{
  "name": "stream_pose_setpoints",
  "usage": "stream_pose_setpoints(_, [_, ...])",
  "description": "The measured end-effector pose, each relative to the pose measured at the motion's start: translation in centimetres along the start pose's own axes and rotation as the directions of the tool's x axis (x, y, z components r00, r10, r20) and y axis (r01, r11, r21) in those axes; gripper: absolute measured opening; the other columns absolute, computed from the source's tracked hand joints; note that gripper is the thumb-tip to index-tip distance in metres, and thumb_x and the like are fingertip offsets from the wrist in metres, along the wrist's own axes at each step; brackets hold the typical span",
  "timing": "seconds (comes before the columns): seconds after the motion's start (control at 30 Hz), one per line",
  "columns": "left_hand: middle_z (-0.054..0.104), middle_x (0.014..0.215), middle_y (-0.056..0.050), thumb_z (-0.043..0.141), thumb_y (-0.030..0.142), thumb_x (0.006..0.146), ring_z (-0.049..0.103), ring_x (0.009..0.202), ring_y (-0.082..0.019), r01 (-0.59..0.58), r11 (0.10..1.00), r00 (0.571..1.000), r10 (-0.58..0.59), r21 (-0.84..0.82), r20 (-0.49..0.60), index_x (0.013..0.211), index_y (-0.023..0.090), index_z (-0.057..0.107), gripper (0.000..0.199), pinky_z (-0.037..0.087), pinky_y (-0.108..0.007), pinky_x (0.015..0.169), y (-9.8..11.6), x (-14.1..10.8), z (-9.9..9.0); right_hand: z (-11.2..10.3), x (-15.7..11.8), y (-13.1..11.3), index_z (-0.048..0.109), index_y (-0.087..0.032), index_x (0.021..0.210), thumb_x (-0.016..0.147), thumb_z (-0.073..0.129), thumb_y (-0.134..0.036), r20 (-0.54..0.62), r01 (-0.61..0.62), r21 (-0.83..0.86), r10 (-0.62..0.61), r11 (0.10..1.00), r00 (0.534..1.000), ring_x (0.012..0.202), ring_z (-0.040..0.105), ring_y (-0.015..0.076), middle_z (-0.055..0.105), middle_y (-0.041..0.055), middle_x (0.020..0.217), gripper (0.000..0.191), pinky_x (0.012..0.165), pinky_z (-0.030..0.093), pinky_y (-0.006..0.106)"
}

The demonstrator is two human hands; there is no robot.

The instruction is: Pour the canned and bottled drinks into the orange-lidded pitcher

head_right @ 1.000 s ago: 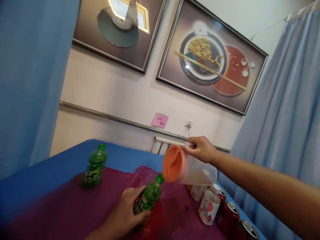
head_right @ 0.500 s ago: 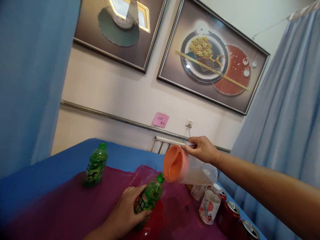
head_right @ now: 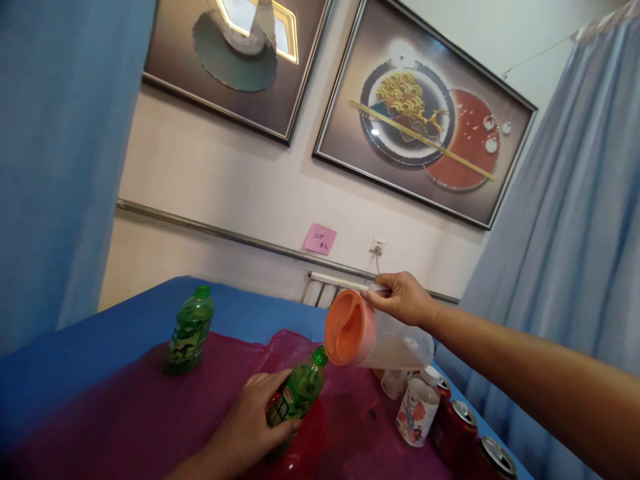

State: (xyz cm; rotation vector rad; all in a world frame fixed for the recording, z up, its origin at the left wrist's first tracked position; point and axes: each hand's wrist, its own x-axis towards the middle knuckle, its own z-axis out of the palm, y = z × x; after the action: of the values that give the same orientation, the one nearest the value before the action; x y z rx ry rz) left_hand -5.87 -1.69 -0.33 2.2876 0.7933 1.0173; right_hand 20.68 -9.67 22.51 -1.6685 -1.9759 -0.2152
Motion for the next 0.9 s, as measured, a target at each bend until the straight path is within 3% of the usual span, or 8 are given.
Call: stream_pose_setpoints(0.9, [0.072,0.108,-0.006,0.078,0.023,0.062,0.062,0.102,-0.029,-0.008,1.000,1.000,0.008,0.001,-0.007,0.125,0.026,0.064,0.064,0.045,-0.041,0.094,-0.12,-0.09,0.06,-0.07,-0.18,0.09,0.031,-0.023,0.056,0.082,0.058,-0.060,-0.017,0.003,0.016,-0.003,1.000,1.000,0.054,0.025,0.0095,0.025,-0.0053,0.057,0.053,0.047,0.019,0.025])
